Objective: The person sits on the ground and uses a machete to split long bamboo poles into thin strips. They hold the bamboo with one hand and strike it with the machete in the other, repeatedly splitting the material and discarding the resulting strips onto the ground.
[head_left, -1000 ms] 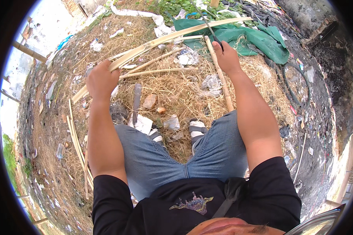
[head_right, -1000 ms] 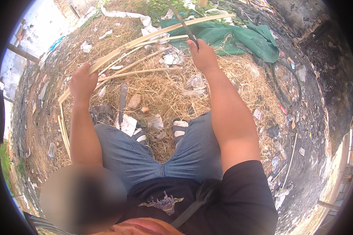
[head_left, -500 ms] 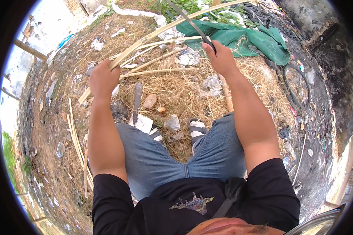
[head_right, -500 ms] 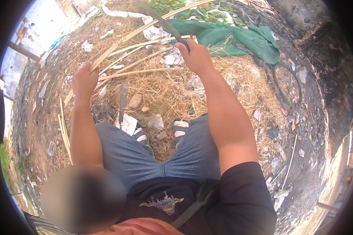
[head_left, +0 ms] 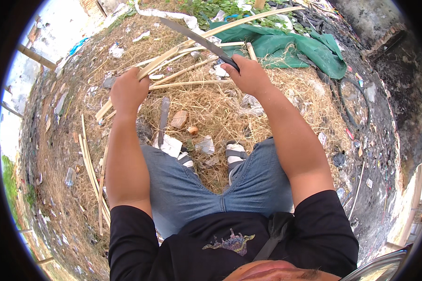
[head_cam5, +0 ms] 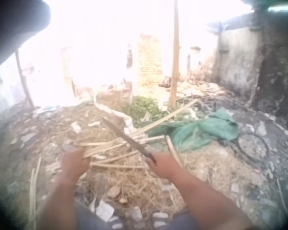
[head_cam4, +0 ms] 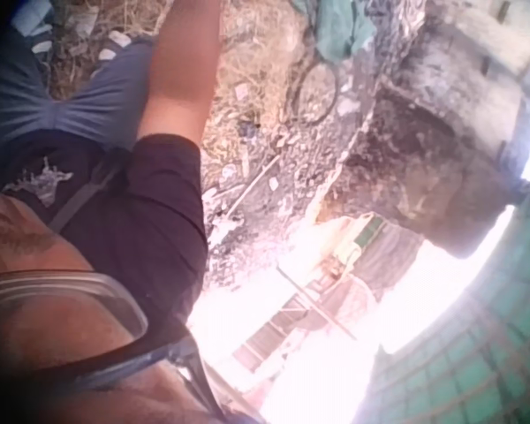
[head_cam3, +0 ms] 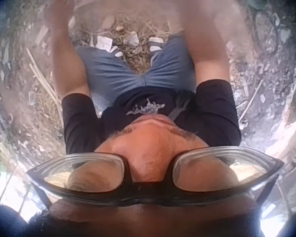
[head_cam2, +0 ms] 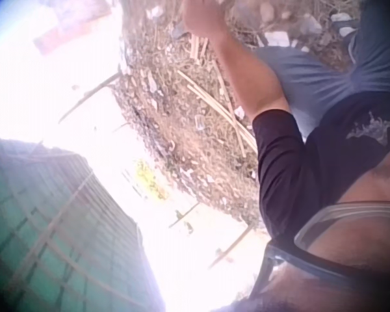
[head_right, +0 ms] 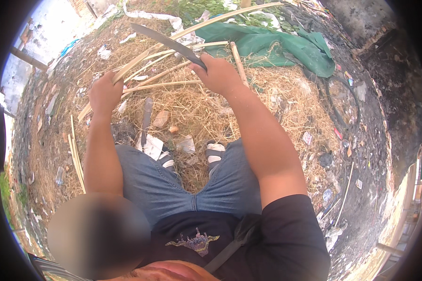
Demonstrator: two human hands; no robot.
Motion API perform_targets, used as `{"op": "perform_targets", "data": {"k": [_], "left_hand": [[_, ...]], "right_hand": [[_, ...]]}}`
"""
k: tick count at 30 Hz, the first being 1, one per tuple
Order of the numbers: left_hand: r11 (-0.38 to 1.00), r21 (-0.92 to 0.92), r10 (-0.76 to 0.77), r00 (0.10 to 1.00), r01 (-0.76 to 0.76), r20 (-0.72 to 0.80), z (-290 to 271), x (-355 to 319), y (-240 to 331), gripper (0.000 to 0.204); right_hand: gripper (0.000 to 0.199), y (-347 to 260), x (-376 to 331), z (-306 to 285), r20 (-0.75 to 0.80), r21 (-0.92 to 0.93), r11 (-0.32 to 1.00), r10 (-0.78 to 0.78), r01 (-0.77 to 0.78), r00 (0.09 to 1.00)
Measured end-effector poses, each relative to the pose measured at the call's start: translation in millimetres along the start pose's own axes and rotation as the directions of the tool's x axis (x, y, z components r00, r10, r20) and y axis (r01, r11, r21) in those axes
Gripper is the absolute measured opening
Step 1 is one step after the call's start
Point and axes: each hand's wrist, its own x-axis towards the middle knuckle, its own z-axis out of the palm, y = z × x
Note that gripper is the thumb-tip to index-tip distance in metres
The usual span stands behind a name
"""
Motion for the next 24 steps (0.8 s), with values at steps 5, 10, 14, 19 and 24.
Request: {"op": "perform_targets", "data": {"k": [5,10,14,19,24], "left_hand": [[0.999,-0.034,-0.011,1.000,0.012,0.023,-2.4,-1.4,-2.7,0.025],[1.000,0.018,0.009,1.000,-0.009,0.022,0.4,-1.2,10.5,0.025],[1.000,-0.012,-0.008,0.998,0.009,0.054,0.5,-2.2,1.3,0.024],[0.996,0.080,0.043,0.999,-0.044,0.014,-5.4,-1.5,8.0,0.022],[0.992,0.100,0.072,0.996,-0.077,0.048,-2.5,-4.0,1.1,0.021]], "right_hand": [[0.042,-17.8,-2.5,7.0,-0.120,-0.095,0.975,-0.210,0.200,0.970],[0.042,2.1,3.3,6.1,-0.093,-0.006,0.998,-0.067,0.067,0.993],[0.043,-14.9,0.5,16.4,-0.123,-0.040,0.986,-0.165,0.161,0.979],[0.047,22.9,13.0,0.7,-0.164,0.079,0.994,0.092,-0.080,0.982],[0.047,39.7,4.7,0.5,-0.091,0.046,0.997,0.066,-0.062,0.994]]}}
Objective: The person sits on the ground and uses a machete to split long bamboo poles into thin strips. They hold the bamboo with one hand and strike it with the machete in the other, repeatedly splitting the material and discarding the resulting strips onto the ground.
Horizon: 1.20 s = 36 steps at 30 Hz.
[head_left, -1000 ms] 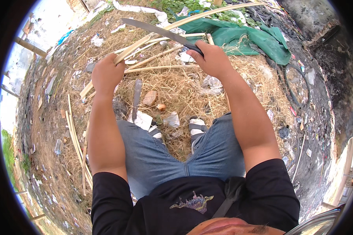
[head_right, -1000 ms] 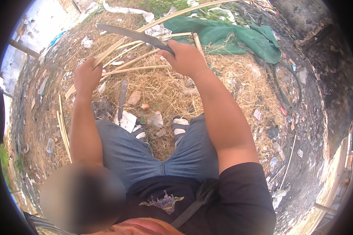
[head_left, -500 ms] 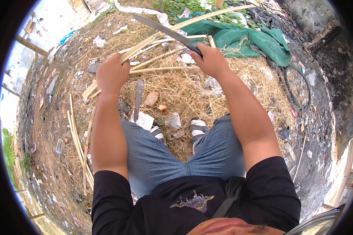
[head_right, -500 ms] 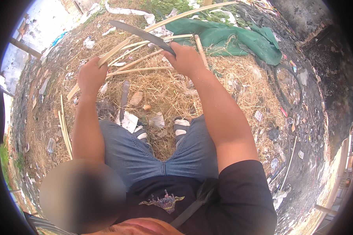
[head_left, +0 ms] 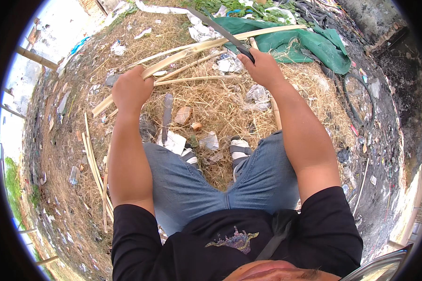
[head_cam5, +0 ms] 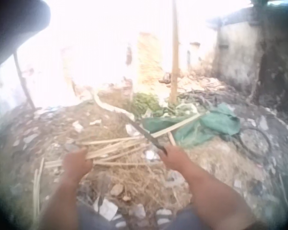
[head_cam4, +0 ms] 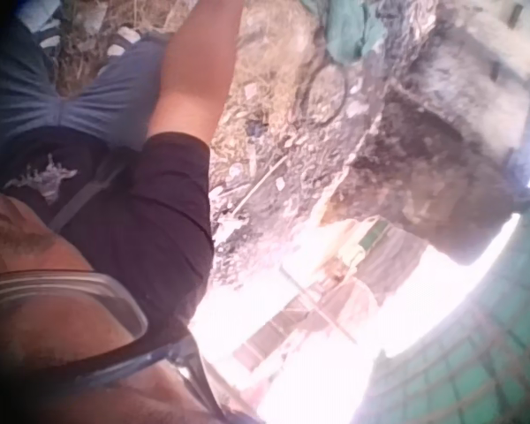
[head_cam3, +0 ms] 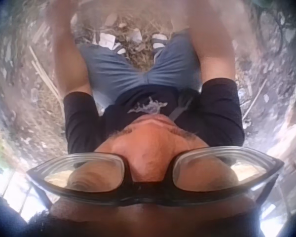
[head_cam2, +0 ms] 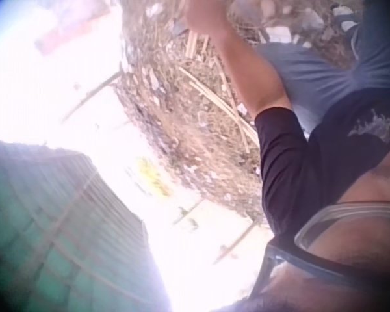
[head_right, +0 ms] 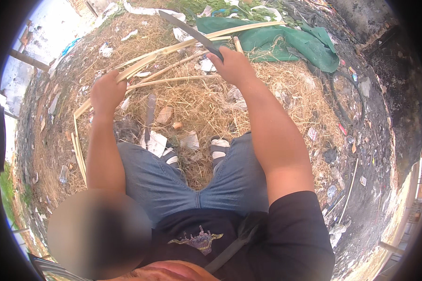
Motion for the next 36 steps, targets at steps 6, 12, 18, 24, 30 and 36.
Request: {"op": "perform_targets", "data": {"k": [6,12,18,24,30,36], "left_hand": [[0.988,-0.135,-0.075,0.996,0.080,0.042,-2.2,-0.4,10.0,0.022],[0.994,-0.066,-0.087,0.996,0.089,0.036,-3.9,0.4,0.1,0.023],[0.992,-0.112,-0.060,0.998,0.059,-0.009,-2.8,3.4,10.0,0.023],[0.989,-0.119,-0.096,0.995,0.093,-0.020,2.9,0.9,7.1,0.022],[0.982,-0.159,-0.105,0.994,0.099,-0.031,1.4,1.2,6.8,0.022],[0.992,-0.114,-0.065,0.998,0.062,-0.025,2.0,2.1,12.1,0.024]], "right_hand": [[0.050,-34.3,-9.5,-5.4,0.057,-0.018,0.995,-0.095,0.097,0.994],[0.055,-7.0,0.7,-15.4,0.025,0.088,0.984,0.153,-0.154,0.988],[0.047,-28.7,-5.5,1.9,0.009,0.006,0.983,-0.186,0.186,0.983],[0.048,-30.2,-5.0,-3.6,0.153,0.063,0.998,0.004,-0.014,0.988],[0.045,-56.4,-11.0,4.8,0.023,-0.045,0.978,-0.204,0.205,0.979],[0.047,-47.2,-9.3,4.6,0.129,-0.017,0.996,-0.086,0.089,0.988]]}}
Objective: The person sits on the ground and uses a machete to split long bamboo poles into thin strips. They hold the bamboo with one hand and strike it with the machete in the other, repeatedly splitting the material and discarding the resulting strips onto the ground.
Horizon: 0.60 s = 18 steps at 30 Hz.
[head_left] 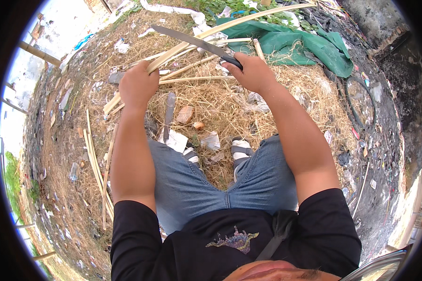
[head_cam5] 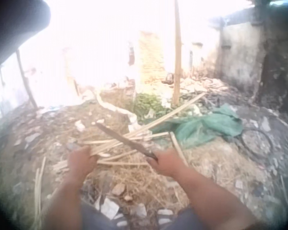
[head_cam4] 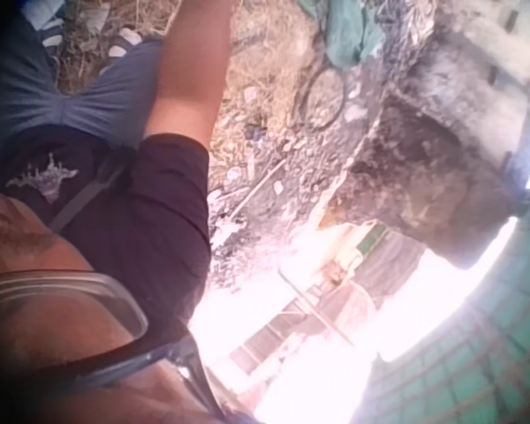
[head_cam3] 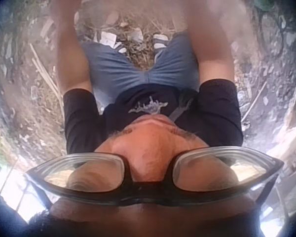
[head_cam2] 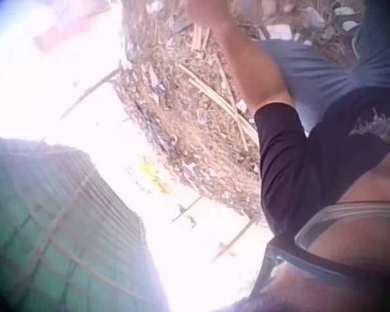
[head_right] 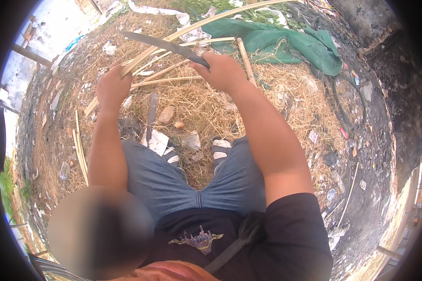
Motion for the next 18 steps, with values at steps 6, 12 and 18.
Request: {"op": "perform_targets", "data": {"k": [6,12,18], "left_hand": [[0.995,-0.080,-0.048,0.996,0.054,0.076,-4.3,-0.7,1.8,0.025],[1.000,-0.008,-0.025,0.997,0.025,0.072,-2.6,-0.3,-2.3,0.027],[0.999,0.009,0.035,0.997,-0.035,0.066,0.7,-3.7,-1.9,0.027]], "right_hand": [[0.038,-5.6,4.3,14.8,-0.148,-0.172,0.975,-0.166,0.140,0.975],[0.023,12.2,6.5,4.2,-0.132,-0.119,0.989,0.069,-0.085,0.989],[0.025,-6.0,4.4,19.1,-0.117,-0.239,0.962,-0.166,0.134,0.979]]}}
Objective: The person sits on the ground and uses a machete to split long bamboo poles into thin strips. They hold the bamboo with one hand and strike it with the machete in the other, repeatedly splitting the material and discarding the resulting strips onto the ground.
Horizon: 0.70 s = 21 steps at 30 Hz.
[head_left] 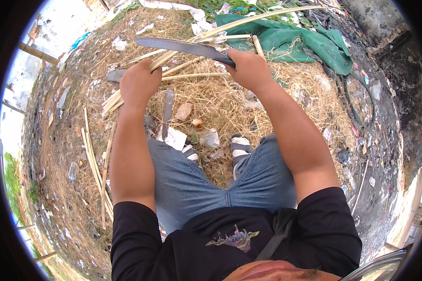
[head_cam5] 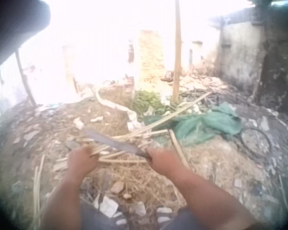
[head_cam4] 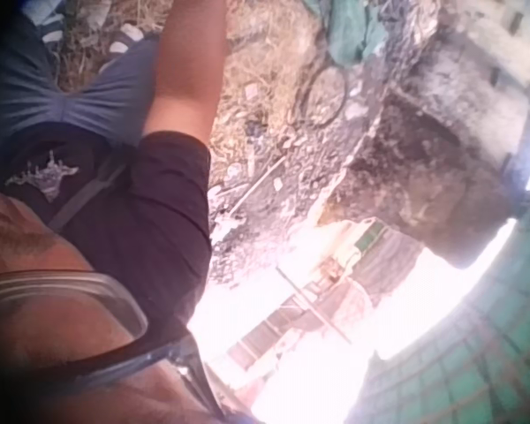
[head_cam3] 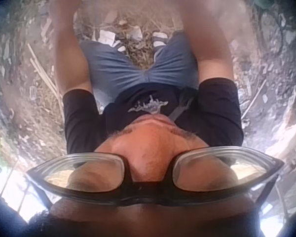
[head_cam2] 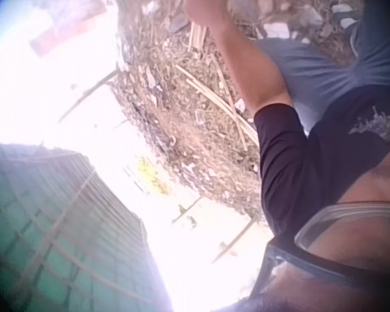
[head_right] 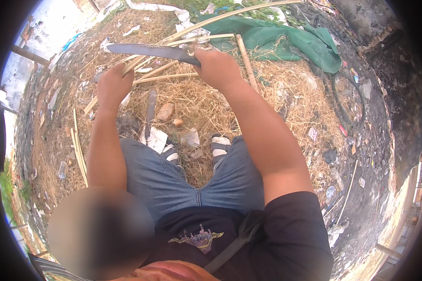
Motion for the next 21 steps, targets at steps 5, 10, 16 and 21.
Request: {"op": "perform_targets", "data": {"k": [5,10,16,21], "left_hand": [[0.998,0.038,-0.055,0.998,0.054,0.018,-9.2,4.9,-1.5,0.026],[0.997,0.057,-0.051,0.998,0.048,0.043,-4.0,2.9,-2.9,0.025],[0.997,-0.050,-0.058,0.996,0.061,0.062,-2.7,1.8,2.7,0.026],[0.993,-0.067,-0.098,0.994,0.101,0.043,-9.3,1.6,7.2,0.027]], "right_hand": [[0.031,54.2,4.7,-9.4,-0.027,0.125,0.905,0.413,-0.406,0.911],[0.033,43.9,-2.0,-9.3,0.048,0.151,0.932,0.325,-0.329,0.944],[0.023,16.9,2.5,1.9,0.013,0.049,0.997,0.056,-0.057,0.998],[0.020,39.5,2.6,-5.6,0.124,0.082,0.963,0.244,-0.255,0.962]]}}
